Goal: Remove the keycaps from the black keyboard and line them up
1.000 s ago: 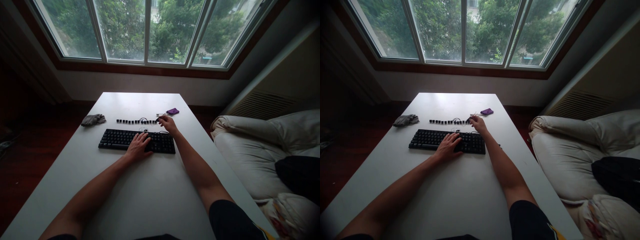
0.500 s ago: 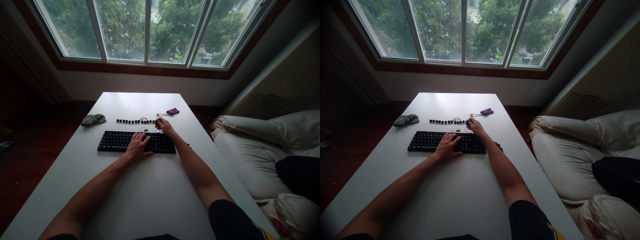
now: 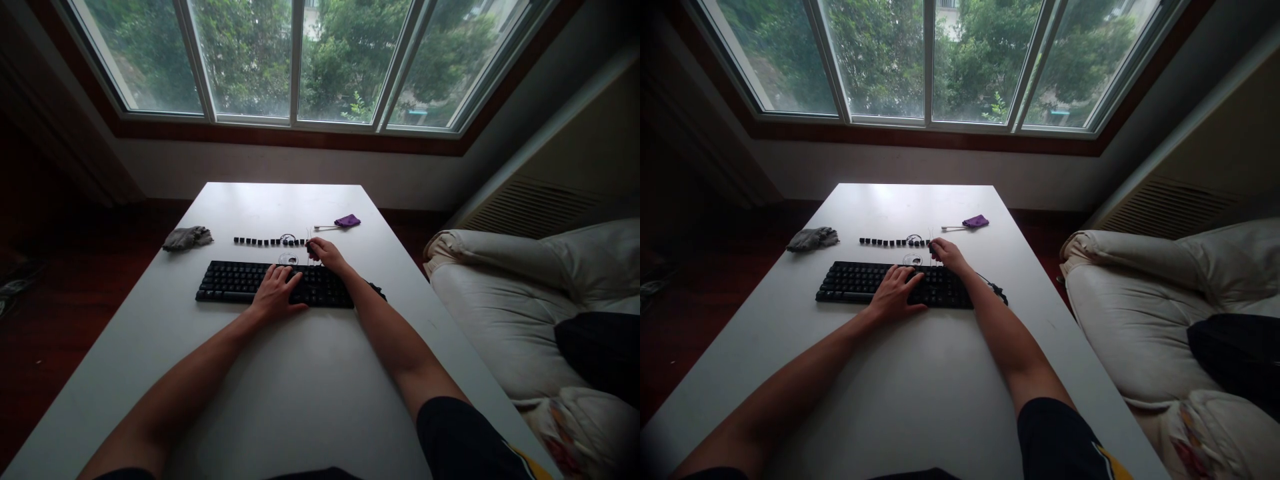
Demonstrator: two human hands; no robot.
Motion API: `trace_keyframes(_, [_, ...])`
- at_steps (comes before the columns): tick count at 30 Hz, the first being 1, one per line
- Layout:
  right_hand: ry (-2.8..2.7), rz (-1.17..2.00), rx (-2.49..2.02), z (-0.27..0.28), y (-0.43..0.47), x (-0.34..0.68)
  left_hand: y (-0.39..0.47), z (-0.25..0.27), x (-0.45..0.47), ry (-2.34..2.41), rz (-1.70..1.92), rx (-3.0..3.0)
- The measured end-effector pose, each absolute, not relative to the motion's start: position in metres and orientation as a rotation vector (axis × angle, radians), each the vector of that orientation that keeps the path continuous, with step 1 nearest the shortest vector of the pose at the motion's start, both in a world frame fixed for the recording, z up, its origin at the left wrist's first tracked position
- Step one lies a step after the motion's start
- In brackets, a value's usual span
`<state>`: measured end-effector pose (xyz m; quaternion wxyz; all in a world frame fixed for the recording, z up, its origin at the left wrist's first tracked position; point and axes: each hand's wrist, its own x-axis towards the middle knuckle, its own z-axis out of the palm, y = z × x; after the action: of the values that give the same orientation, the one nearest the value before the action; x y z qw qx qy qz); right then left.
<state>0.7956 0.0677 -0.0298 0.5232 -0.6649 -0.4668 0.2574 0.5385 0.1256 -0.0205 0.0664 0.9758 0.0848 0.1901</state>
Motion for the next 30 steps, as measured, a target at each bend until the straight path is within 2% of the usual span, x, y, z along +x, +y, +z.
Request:
trace_keyframes(12, [-1.371, 0.889, -1.484, 0.009, 0.041, 0.793, 0.125, -0.02, 0.538, 0.263, 0.569, 2.946])
trace_keyframes(18, [-1.488, 0.839, -1.532, 0.028, 0.026, 0.797, 0.124, -0.018, 0.537, 0.274, 0.554, 2.934])
trace_keyframes(30, [-1.635, 0.683, -1.663, 0.027, 0.027, 0.782, 0.125, -0.019, 0.537, 0.269, 0.55, 2.938])
